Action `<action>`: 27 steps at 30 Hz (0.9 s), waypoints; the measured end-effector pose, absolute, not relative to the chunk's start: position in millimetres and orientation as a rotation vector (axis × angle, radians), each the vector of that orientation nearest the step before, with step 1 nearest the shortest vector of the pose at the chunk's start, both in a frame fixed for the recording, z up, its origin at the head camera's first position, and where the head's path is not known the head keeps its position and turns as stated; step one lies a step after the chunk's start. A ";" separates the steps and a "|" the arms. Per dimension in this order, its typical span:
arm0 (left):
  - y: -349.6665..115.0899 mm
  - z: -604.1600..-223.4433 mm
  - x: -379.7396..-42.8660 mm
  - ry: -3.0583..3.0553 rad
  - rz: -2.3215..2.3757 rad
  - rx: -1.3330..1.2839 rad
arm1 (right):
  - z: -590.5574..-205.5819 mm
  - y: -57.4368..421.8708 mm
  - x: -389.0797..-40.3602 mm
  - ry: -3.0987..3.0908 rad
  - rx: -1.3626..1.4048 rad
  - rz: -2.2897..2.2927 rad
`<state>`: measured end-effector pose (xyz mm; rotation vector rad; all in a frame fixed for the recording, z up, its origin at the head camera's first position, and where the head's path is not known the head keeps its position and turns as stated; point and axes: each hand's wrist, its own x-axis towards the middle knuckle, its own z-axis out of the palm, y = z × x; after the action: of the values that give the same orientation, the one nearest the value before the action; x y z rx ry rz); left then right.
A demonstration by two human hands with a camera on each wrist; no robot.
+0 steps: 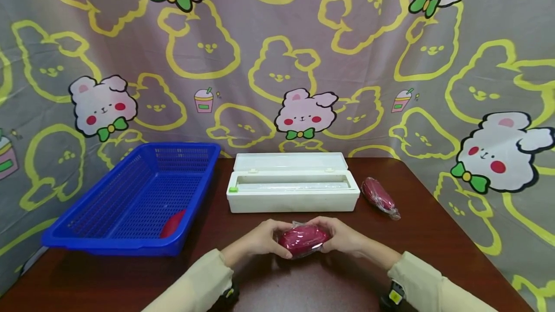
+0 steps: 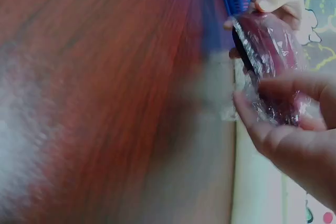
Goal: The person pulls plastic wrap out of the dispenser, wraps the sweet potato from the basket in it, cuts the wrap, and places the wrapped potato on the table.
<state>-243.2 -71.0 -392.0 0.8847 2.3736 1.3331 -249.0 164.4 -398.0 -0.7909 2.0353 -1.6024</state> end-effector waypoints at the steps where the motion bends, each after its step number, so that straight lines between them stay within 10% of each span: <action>1: -71.2 -391.6 -242.9 2.320 1.358 0.873 | -398.5 164.5 -248.3 2.004 -0.791 -1.609; 27: -56.2 -385.0 -239.3 2.146 1.268 1.028 | -385.6 178.9 -233.2 2.146 -1.056 -1.434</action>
<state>-239.3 -56.2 -385.0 1.0284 2.1456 1.2684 -233.2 178.9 -385.6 -1.0564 2.1463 -1.4341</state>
